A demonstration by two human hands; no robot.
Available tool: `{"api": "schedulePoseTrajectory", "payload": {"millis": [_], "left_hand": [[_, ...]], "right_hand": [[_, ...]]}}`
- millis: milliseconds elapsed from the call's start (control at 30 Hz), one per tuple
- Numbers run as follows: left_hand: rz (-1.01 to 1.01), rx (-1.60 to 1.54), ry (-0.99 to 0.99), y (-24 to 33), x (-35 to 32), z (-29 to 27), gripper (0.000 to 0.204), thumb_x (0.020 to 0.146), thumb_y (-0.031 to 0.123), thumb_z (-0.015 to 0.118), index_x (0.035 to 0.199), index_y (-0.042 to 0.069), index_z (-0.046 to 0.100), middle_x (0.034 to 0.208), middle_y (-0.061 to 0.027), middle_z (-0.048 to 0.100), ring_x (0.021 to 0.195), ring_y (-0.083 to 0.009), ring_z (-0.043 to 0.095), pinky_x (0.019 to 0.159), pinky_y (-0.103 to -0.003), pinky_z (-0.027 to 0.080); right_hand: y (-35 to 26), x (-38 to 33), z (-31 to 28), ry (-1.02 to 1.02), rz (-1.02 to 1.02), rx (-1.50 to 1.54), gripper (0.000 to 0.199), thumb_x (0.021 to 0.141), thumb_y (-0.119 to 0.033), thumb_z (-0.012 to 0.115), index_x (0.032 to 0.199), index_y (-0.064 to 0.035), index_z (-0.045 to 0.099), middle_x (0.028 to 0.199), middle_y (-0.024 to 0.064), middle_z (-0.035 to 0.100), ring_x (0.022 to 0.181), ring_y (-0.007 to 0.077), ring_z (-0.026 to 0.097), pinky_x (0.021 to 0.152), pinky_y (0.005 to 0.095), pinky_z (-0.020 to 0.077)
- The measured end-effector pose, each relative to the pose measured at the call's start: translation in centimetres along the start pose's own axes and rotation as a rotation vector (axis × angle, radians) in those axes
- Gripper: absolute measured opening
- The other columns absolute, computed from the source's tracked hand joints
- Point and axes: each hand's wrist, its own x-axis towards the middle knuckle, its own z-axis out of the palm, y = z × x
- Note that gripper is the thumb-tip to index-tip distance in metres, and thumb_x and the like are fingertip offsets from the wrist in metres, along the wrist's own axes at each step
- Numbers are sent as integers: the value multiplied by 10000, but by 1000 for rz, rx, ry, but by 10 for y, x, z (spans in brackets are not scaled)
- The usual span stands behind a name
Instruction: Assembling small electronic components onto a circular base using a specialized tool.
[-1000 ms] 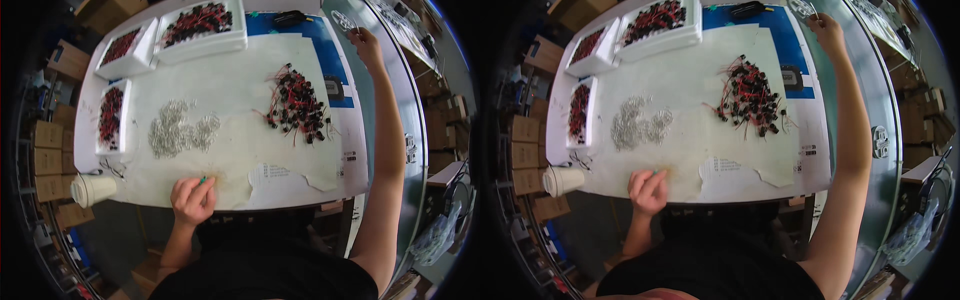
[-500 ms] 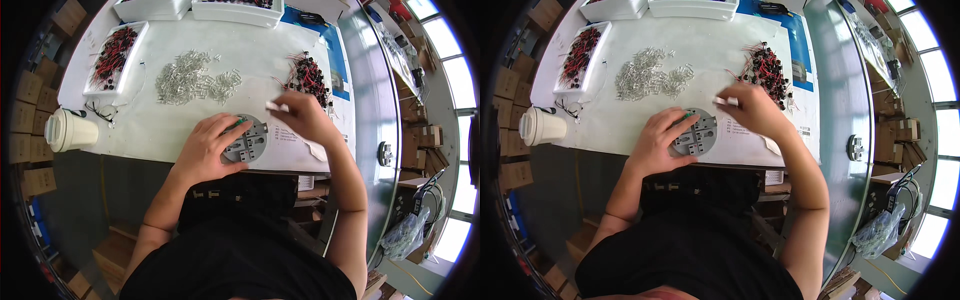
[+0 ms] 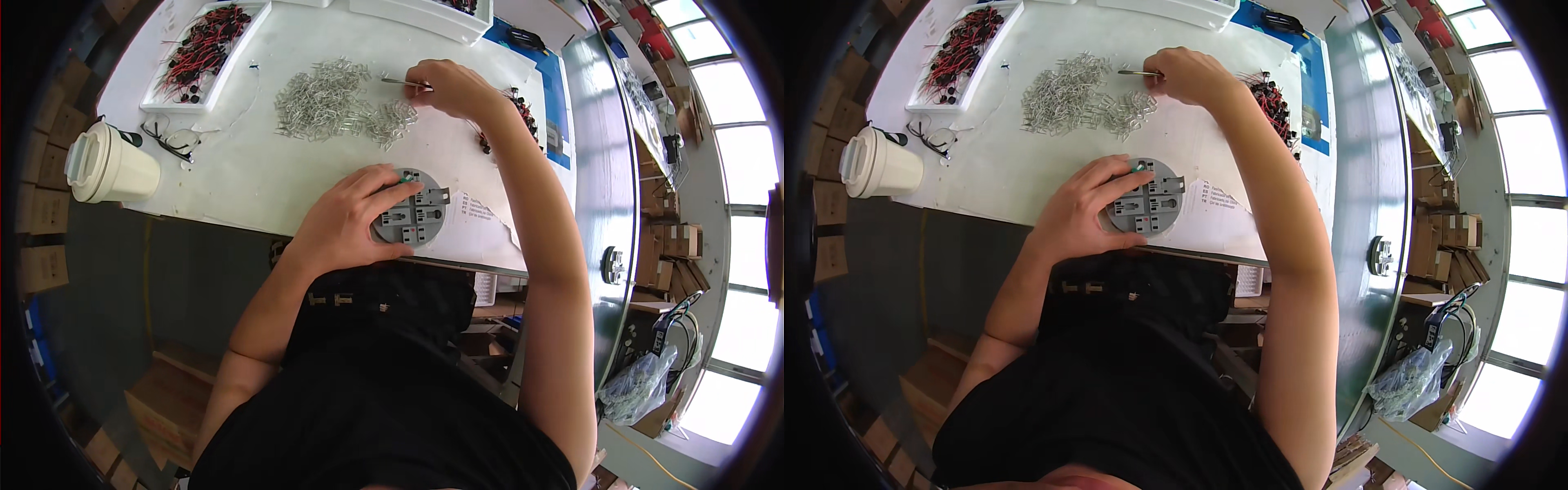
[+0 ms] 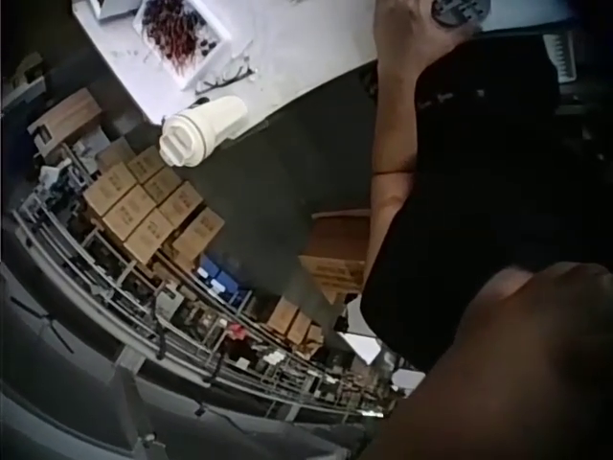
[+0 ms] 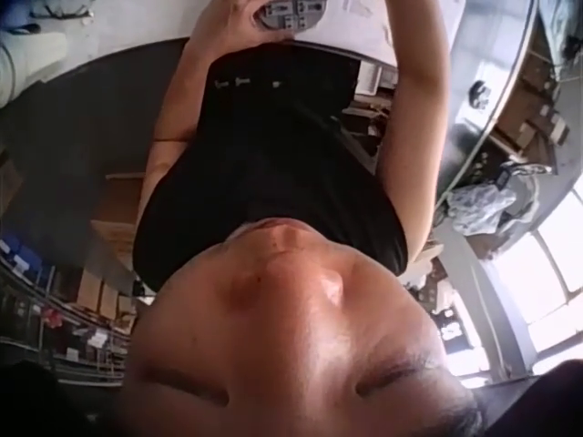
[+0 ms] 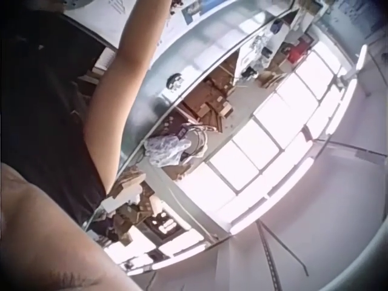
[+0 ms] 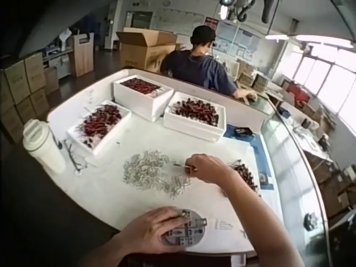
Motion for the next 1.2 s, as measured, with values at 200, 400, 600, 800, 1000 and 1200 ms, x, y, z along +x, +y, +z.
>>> {"api": "schedulePoseTrajectory", "payload": {"millis": [200,400,600,800,1000,1200], "left_hand": [[15,2,-14,-3,0,2,839,648,297,983,1419,147,690,1343,-134,650,1345,-338,605,1117,-463,512],[-6,10,41,-3,1,2,853,638,284,993,1421,150,685,1361,-129,642,1340,-338,609,1118,-468,513],[-115,-115,18,-2,3,2,835,666,251,980,1426,152,649,1393,-122,622,1327,-341,614,1088,-463,539],[-81,-127,10,-4,3,0,836,661,219,985,1422,137,650,1425,-133,615,1348,-344,612,1062,-454,561],[-95,-135,-11,-4,3,2,816,681,237,974,1422,147,643,1425,-134,613,1348,-353,610,1073,-464,553],[-124,-153,-17,-2,4,-4,847,646,144,992,1425,113,661,1435,-129,626,1382,-330,601,1038,-428,581]], "right_hand": [[15,-20,9,93,53,100,187,924,-190,763,1038,-41,767,969,140,768,890,294,719,825,401,561],[-12,-84,13,266,236,485,217,922,-187,774,981,21,761,875,134,777,805,208,735,778,351,572],[-33,-122,41,236,246,714,257,885,-155,805,1022,50,732,859,137,776,770,179,732,737,345,577],[-46,-120,42,199,297,654,322,893,-155,837,1086,49,680,809,72,740,762,92,683,687,278,532],[-51,-115,46,199,290,602,308,890,-170,840,1054,42,688,781,71,730,714,97,677,654,284,524],[-43,-116,41,184,334,706,289,883,-211,815,990,43,729,780,127,746,695,181,720,653,341,559]]}}
